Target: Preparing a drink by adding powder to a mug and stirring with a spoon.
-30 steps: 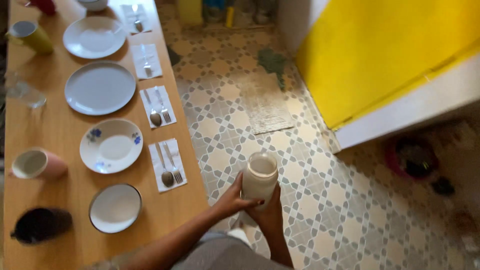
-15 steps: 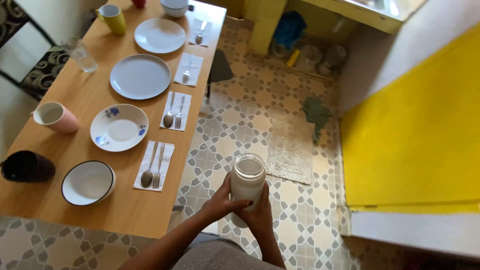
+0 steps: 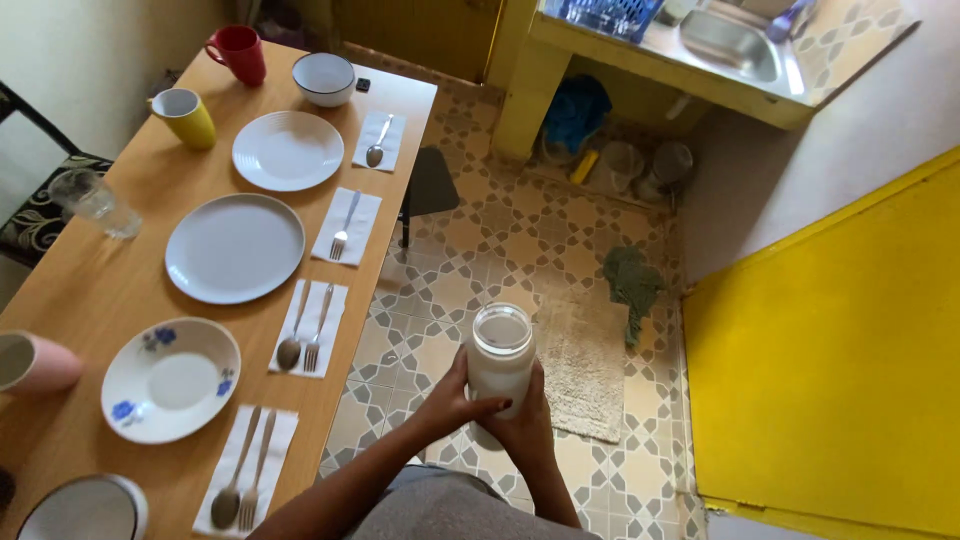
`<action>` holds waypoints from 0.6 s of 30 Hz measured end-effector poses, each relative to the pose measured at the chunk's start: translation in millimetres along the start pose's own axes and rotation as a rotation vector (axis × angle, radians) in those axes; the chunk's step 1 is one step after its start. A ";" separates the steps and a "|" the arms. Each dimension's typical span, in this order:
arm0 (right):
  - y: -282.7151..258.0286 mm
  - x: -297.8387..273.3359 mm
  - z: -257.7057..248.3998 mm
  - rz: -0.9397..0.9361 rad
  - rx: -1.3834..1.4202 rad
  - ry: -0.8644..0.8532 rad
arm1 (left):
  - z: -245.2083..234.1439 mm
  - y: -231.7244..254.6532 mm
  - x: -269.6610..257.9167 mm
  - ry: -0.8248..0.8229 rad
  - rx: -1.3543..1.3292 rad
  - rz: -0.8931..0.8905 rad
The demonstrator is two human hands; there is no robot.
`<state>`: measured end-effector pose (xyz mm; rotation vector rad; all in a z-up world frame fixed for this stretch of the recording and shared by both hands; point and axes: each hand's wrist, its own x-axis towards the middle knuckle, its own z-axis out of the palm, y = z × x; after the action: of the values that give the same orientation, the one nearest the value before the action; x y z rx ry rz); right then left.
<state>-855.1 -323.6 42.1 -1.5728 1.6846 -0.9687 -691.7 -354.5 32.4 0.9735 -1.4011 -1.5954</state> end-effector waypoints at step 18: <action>29.6 341.8 -28.8 0.013 0.135 -0.265 | -60.0 -8.7 315.8 0.221 0.002 -0.025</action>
<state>-925.2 -660.7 44.6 -1.5253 1.4163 -0.8101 -763.3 -666.5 2.4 1.1348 -1.2429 -1.4553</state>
